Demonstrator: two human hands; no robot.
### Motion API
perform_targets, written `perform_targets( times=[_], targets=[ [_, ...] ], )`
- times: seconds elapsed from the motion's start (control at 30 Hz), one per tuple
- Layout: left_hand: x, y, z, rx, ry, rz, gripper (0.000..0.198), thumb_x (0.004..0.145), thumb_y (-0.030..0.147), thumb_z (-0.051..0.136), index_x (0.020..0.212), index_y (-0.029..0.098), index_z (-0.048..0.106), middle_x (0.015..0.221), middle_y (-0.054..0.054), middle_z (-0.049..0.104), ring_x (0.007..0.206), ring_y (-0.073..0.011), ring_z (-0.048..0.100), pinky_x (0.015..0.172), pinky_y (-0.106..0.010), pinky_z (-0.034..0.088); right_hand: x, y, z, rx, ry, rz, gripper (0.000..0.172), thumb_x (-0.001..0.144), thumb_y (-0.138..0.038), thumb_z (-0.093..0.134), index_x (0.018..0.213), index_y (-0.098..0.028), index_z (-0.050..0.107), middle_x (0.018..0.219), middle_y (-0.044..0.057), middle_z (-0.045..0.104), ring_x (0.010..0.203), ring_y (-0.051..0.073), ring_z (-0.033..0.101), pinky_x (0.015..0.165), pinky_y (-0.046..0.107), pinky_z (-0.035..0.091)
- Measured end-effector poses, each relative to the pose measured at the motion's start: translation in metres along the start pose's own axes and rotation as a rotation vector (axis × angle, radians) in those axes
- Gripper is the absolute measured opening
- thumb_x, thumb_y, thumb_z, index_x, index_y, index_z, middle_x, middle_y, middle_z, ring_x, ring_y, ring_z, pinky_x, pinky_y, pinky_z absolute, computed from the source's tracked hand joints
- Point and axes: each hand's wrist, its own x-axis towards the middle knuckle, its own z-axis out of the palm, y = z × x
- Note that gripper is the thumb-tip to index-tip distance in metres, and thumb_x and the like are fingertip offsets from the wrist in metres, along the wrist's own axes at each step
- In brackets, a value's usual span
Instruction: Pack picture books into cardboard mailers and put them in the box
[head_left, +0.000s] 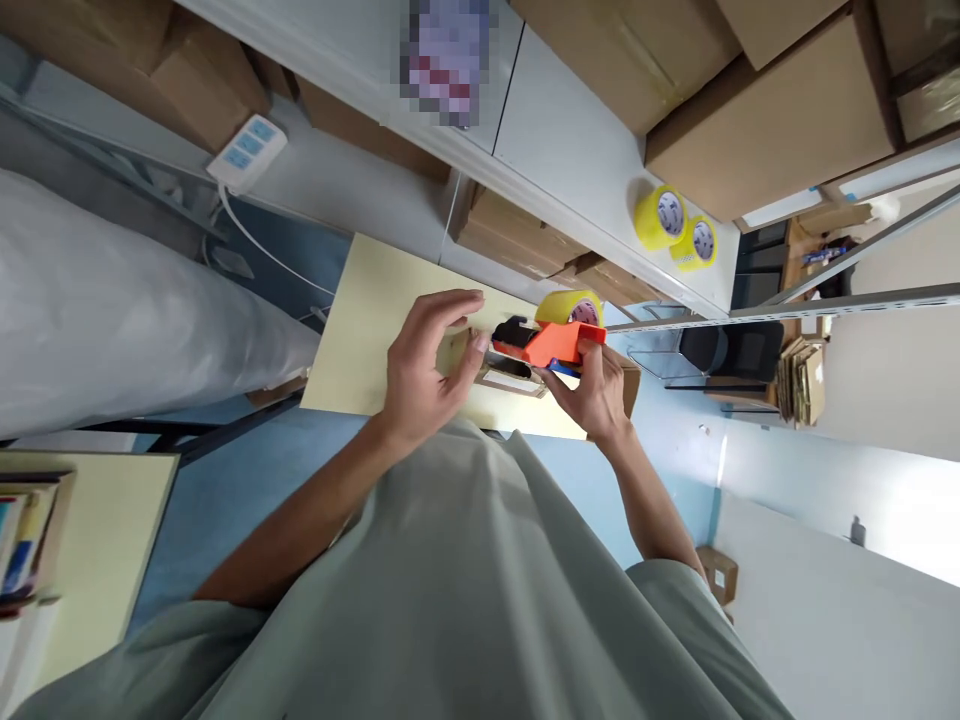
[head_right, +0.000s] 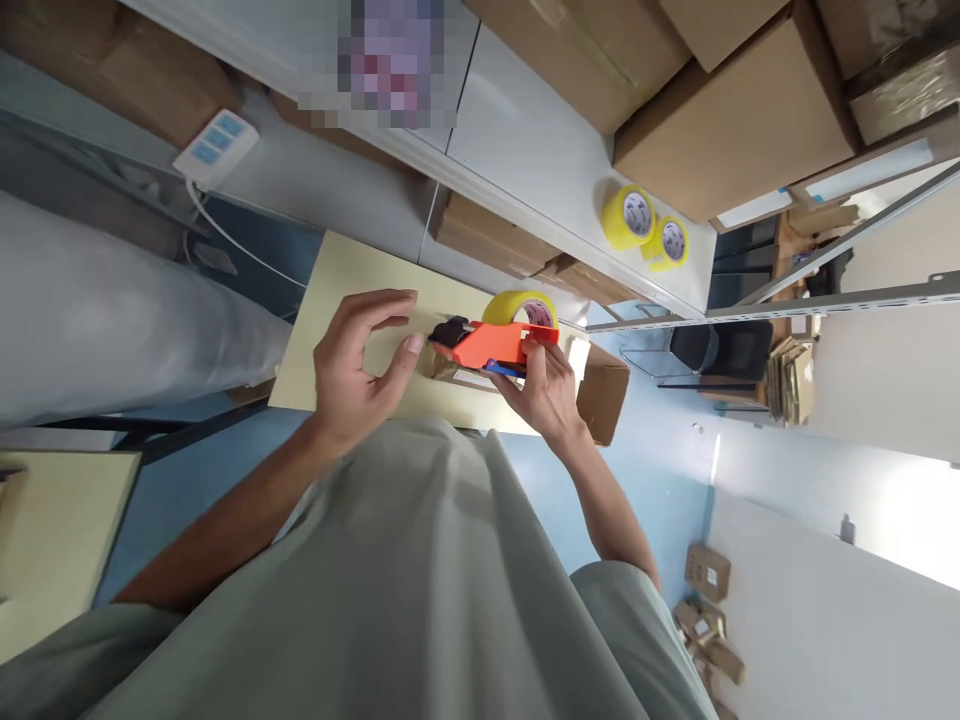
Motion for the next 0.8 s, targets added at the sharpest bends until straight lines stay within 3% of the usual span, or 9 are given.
perform_targets(
  times=[0.17,0.33,0.6,0.8],
  targets=[
    [0.008,-0.002,-0.016,-0.108,-0.195,-0.035,0.036,0.116,0.048,0.063,0.143,0.027,0.072,0.142,-0.011,0.077,0.13,-0.0256,0.074,0.107,-0.042,0.067,-0.016,-0.017,-0.013,0.002,-0.067,0.001,0.049,0.111,-0.071,0.061,0.126,-0.025,0.057,0.097,0.012,0.077,0.087,0.034,0.077,0.073,0.049,0.068],
    [0.012,-0.013,-0.02,-0.183,-0.34,-0.034,0.025,0.112,0.05,0.072,0.123,0.029,0.081,0.12,-0.006,0.084,0.114,-0.0236,0.077,0.104,-0.04,0.064,-0.026,-0.026,-0.025,0.002,-0.168,-0.031,0.048,0.108,-0.068,0.069,0.123,-0.024,0.057,0.092,0.01,0.078,0.085,0.032,0.078,0.072,0.046,0.067],
    [0.0,-0.028,-0.021,-0.266,-0.389,-0.13,0.034,0.109,0.057,0.075,0.099,0.026,0.081,0.098,-0.005,0.082,0.088,-0.0183,0.072,0.079,-0.031,0.057,-0.022,-0.039,-0.039,0.004,-0.336,0.014,0.057,0.107,-0.067,0.069,0.138,-0.021,0.056,0.1,0.012,0.082,0.086,0.032,0.08,0.075,0.045,0.068],
    [-0.008,-0.034,-0.029,-0.341,-0.468,-0.357,0.035,0.105,0.057,0.077,0.097,0.023,0.081,0.092,-0.004,0.079,0.083,-0.0171,0.069,0.076,-0.03,0.055,-0.005,-0.053,-0.049,0.063,-0.578,0.189,0.077,0.098,-0.078,0.074,0.147,-0.02,0.062,0.105,0.012,0.084,0.085,0.031,0.08,0.075,0.041,0.064]
  ],
)
